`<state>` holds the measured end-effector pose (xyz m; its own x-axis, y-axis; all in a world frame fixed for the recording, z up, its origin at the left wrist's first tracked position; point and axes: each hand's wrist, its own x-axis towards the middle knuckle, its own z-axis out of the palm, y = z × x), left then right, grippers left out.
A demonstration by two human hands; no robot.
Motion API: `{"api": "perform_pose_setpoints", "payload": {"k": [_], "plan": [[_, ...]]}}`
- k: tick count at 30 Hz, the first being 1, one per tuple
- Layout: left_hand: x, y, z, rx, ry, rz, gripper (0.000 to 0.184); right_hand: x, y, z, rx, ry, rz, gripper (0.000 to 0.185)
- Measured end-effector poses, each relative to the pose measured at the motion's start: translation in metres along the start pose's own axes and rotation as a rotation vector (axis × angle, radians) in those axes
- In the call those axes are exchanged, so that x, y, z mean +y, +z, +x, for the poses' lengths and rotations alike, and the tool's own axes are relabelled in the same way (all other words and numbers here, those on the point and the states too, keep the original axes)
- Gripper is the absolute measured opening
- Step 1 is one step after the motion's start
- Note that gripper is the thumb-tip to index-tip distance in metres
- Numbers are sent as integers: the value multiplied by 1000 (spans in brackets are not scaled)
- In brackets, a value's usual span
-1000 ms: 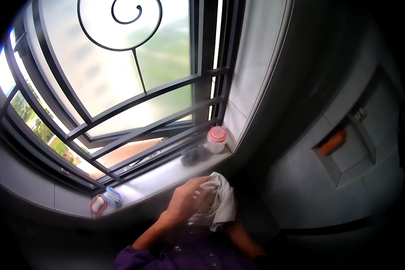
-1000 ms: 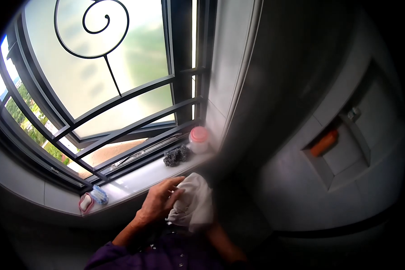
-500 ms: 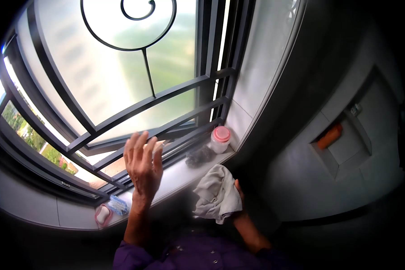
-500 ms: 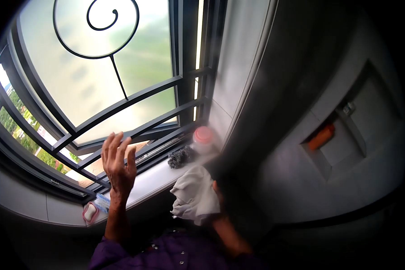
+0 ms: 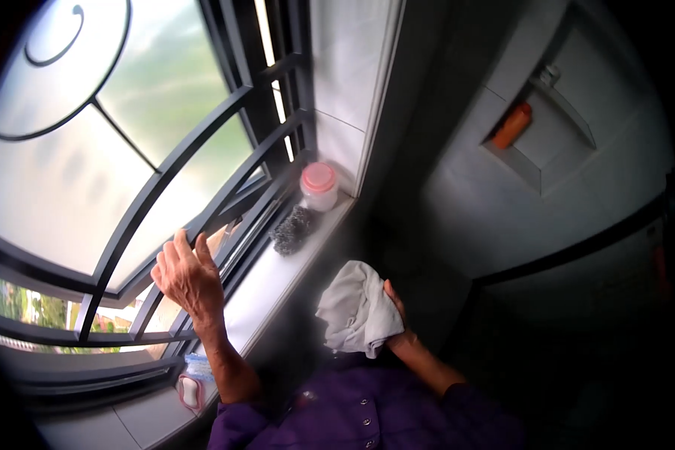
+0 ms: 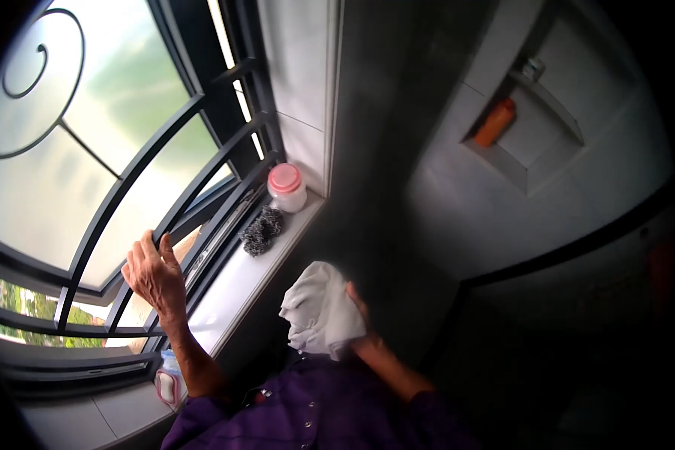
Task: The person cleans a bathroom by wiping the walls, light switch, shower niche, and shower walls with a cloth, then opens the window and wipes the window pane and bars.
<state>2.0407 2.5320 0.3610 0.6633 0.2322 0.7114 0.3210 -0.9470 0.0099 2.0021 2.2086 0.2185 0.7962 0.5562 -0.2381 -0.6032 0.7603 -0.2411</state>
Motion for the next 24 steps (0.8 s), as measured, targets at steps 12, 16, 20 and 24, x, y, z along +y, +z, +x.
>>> {"api": "perform_pose_setpoints", "payload": {"k": [12, 16, 20, 24], "plan": [[17, 4, -18, 194, 92, 7, 36, -7, -31, -27, 5, -72, 136, 71], [80, 9, -80, -112, -13, -709, 38, -33, -60, -33, -128, -102, 323, 63], [180, -19, -116, -1015, -311, -1276, 50, -70, -82, -51, -146, -229, 271, 66], [235, -8, -122, -1654, -365, -1086, 63, -113, -65, -73, -341, -388, 195, 71]]}}
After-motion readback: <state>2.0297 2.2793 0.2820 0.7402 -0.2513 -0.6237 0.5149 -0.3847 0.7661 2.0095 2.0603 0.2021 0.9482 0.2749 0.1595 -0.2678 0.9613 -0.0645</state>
